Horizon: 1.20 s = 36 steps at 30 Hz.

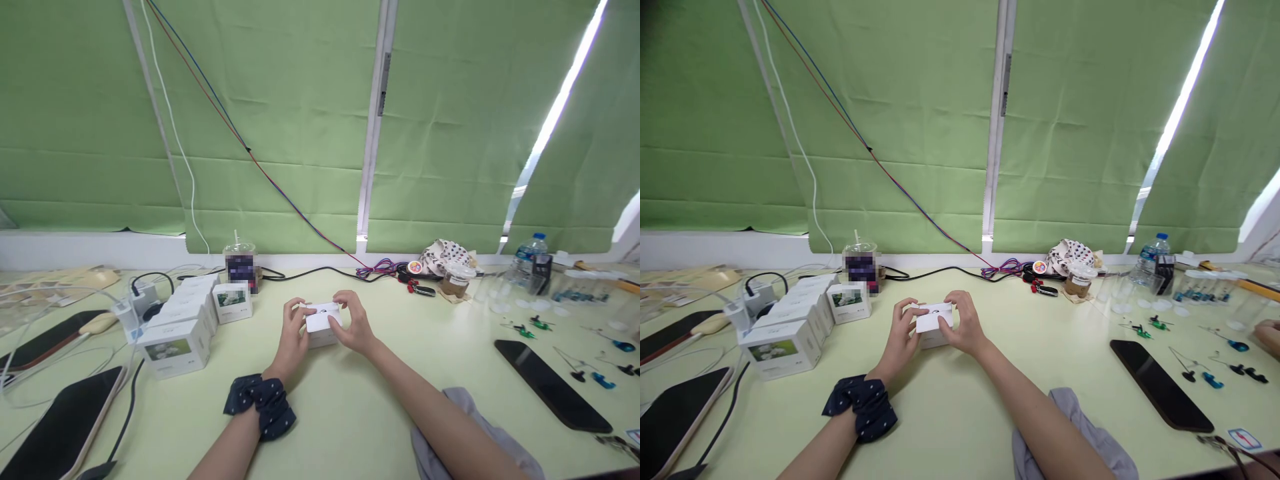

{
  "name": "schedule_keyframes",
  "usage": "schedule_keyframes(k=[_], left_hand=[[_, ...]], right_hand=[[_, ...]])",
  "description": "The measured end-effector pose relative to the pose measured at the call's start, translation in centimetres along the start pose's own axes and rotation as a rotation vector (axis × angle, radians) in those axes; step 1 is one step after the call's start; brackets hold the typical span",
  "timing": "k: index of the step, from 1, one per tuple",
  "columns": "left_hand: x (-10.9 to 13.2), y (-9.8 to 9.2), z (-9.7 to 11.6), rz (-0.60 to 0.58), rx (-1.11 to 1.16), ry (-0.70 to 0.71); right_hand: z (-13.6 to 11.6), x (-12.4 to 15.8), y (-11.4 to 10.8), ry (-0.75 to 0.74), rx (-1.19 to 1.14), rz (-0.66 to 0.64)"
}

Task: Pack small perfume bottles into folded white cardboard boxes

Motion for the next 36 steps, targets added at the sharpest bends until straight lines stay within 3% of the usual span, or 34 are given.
schedule_keyframes(k=[8, 14, 25, 36], left_hand=[[-0.1, 0.6, -0.1, -0.030, -0.144, 0.181], [-0.1, 0.3, -0.1, 0.035, -0.161, 0.076], [-0.2, 0.3, 0.6, 0.140, -0.021, -0.045], [-0.2, 0.4, 0.1, 0.102, 0.051, -0.117]], right_hand=[[0.0, 0.4, 0.4, 0.043, -0.053, -0.065], [0.2, 0.3, 0.5, 0.075, -0.103, -0.081], [0.6, -0.5, 0.4, 0.251, -0.202, 0.072], [2.6, 0.0, 1.7, 0.631, -0.491, 0.126]])
Point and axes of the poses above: each hand's wrist, its own x-axis away from the middle knuckle, its own y-axis out of the palm, z = x × y, the point moved 3 cm from there along -x, towards the middle knuckle, and after that the axes turned 3 degrees about -y, right-handed, at the moved point
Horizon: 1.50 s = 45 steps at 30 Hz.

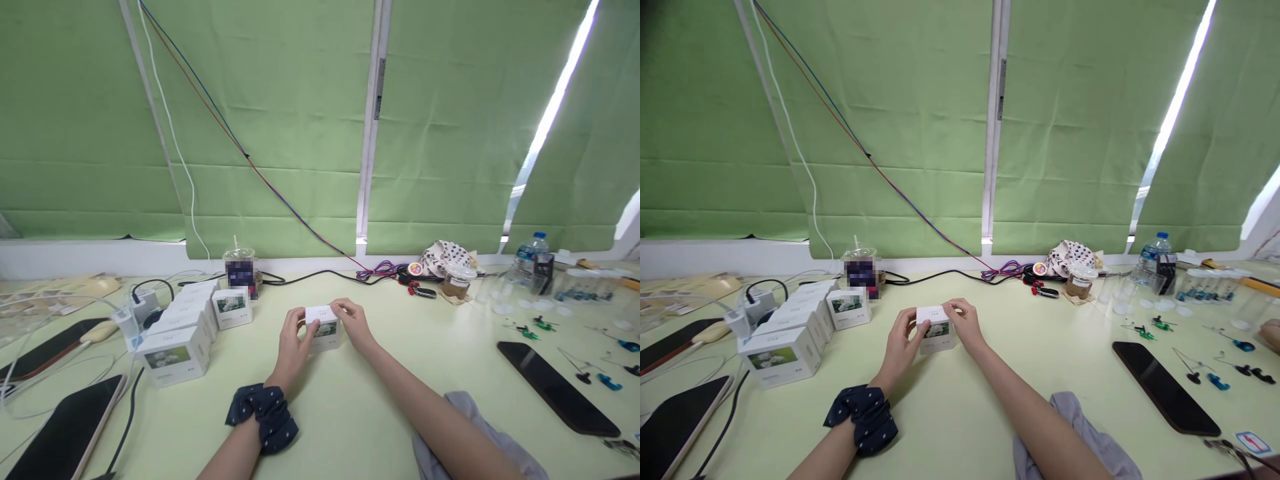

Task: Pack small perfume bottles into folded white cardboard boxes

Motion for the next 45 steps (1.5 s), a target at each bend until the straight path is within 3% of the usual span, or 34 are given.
schedule_keyframes(k=[4, 10, 30, 34, 38, 42, 45], left_hand=[[0.2, 0.1, 0.1, 0.021, -0.003, -0.005], [0.3, 0.2, -0.4, 0.040, 0.126, -0.130], [0.3, 0.2, 0.4, -0.032, -0.111, -0.002], [0.4, 0.3, -0.3, -0.062, -0.127, -0.022], [0.6, 0.3, -1.1, -0.104, -0.230, -0.029], [0.7, 0.5, -1.7, -0.143, -0.278, -0.050], [0.7, 0.7, -2.0, -0.175, -0.206, -0.085]], right_hand=[[0.2, 0.0, 0.0, 0.101, -0.067, -0.006], [0.6, 0.1, 0.2, 0.191, -0.138, 0.025], [1.4, -0.2, 0.5, 0.256, -0.184, 0.071], [1.5, -0.3, 0.6, 0.225, -0.163, 0.077], [1.1, 0.2, 0.6, 0.070, -0.054, 0.068], [1.5, 1.5, 1.0, -0.105, 0.156, -0.058], [2.8, 2.4, 1.3, -0.127, 0.220, -0.138]])
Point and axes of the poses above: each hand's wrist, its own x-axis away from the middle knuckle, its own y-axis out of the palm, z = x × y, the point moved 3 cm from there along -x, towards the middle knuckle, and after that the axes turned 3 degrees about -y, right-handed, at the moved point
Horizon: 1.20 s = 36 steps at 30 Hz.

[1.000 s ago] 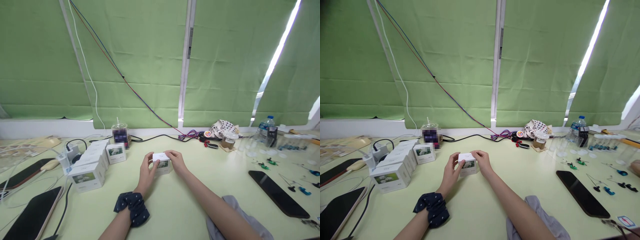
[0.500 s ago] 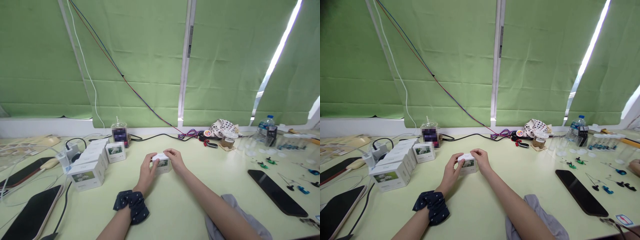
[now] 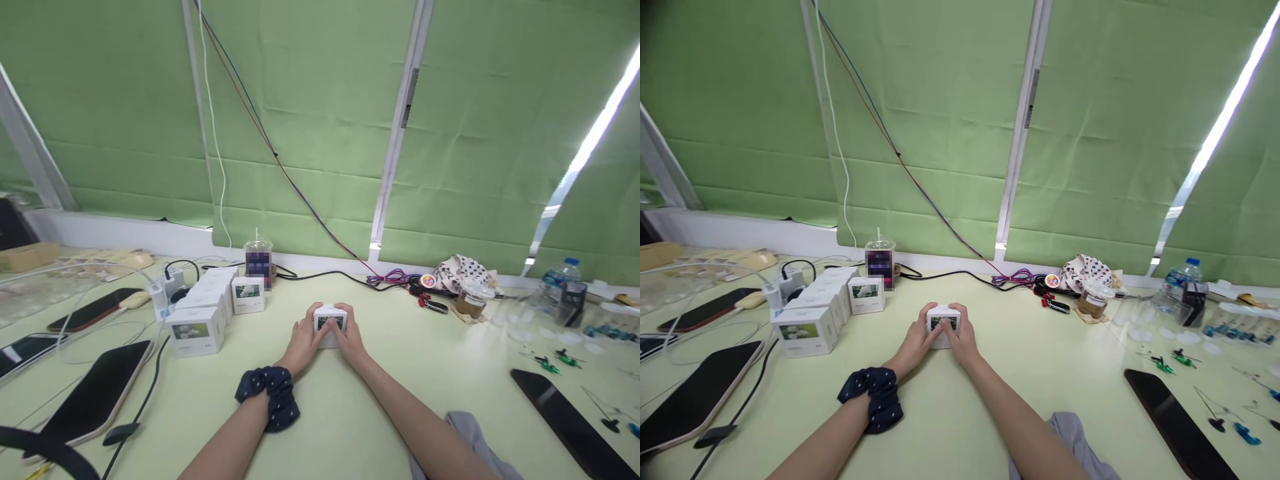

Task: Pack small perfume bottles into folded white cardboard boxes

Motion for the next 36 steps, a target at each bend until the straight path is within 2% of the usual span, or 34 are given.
schedule_keyframes(k=[4, 9, 12, 16, 18, 21, 23, 24, 27, 30, 33, 36], left_hand=[[0.1, 0.3, -0.1, -0.053, 0.147, -0.022], [0.3, -0.6, -0.4, 0.030, 0.133, 0.021], [0.2, -2.4, -1.5, 0.038, 0.158, 0.029], [0.0, -6.2, -3.3, 0.043, 0.091, 0.022], [0.0, -8.1, -3.5, 0.105, -0.030, 0.069], [0.2, -9.7, -2.4, 0.348, -0.288, 0.138], [0.4, -9.2, -1.2, 0.470, -0.468, 0.160], [0.4, -8.4, -0.6, 0.470, -0.553, 0.178], [0.2, -5.5, 0.4, 0.338, -0.745, 0.237], [-0.2, -3.8, 0.2, 0.288, -0.831, 0.177], [-0.5, -3.9, -0.5, 0.330, -0.859, 0.124], [-0.7, -4.9, -1.4, 0.365, -0.852, 0.120]], right_hand=[[1.1, 0.5, 0.4, 0.002, 0.026, -0.004], [1.2, 0.7, 0.9, -0.023, 0.049, -0.121], [1.4, 1.0, 1.7, -0.042, 0.173, -0.228], [1.6, 1.6, 2.7, -0.129, 0.484, -0.396], [1.4, 1.9, 3.0, -0.182, 0.566, -0.456], [1.0, 2.0, 3.0, -0.192, 0.605, -0.471], [0.8, 2.0, 2.9, -0.175, 0.619, -0.481], [0.8, 2.0, 2.9, -0.166, 0.626, -0.493], [0.9, 1.9, 2.8, -0.140, 0.654, -0.533], [1.1, 2.0, 2.8, -0.124, 0.687, -0.549], [1.2, 2.1, 2.8, -0.116, 0.711, -0.559], [1.1, 2.2, 2.9, -0.116, 0.717, -0.564]])
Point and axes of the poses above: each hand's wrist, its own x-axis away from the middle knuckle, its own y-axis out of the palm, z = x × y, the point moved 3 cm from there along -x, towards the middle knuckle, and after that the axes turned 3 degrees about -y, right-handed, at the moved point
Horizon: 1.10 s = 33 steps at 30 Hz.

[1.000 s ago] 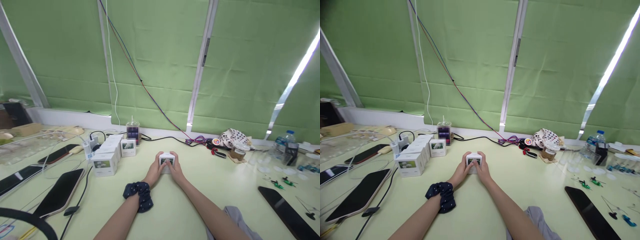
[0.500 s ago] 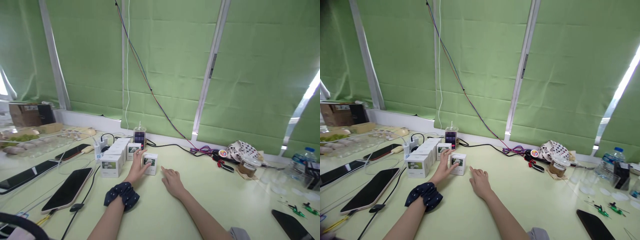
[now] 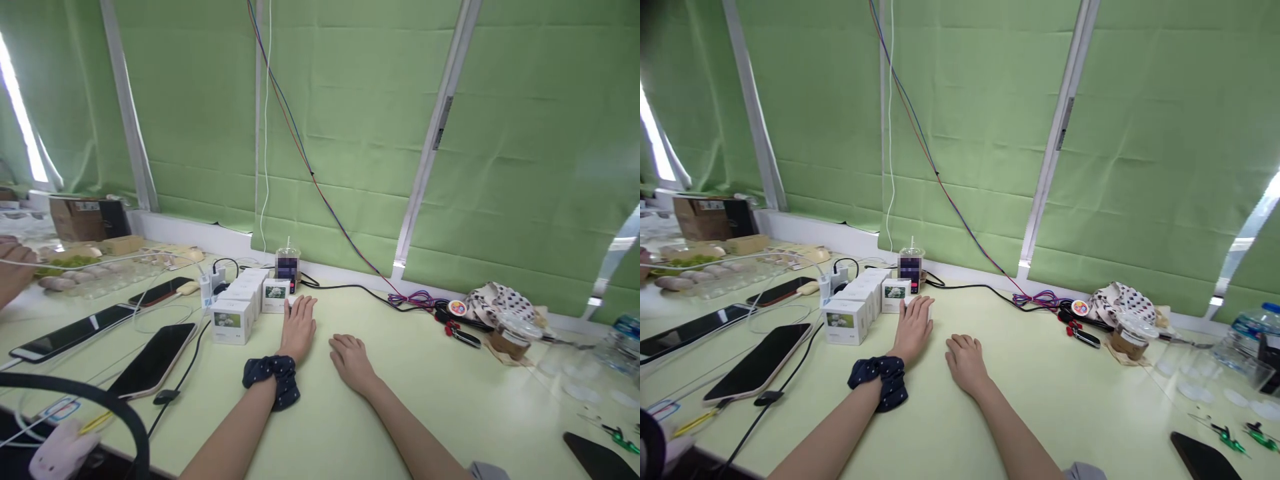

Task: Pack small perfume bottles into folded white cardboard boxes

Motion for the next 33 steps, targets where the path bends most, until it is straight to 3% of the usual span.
schedule_keyframes(k=[18, 33], left_hand=[[-1.6, 1.1, -7.5, 0.077, -0.100, -0.110], [-1.8, 2.0, -8.3, 0.074, -0.123, -0.166]], right_hand=[[-0.4, 0.2, -0.6, 0.018, -0.037, -0.017], [-0.2, 0.1, -0.3, 0.006, -0.029, 0.002]])
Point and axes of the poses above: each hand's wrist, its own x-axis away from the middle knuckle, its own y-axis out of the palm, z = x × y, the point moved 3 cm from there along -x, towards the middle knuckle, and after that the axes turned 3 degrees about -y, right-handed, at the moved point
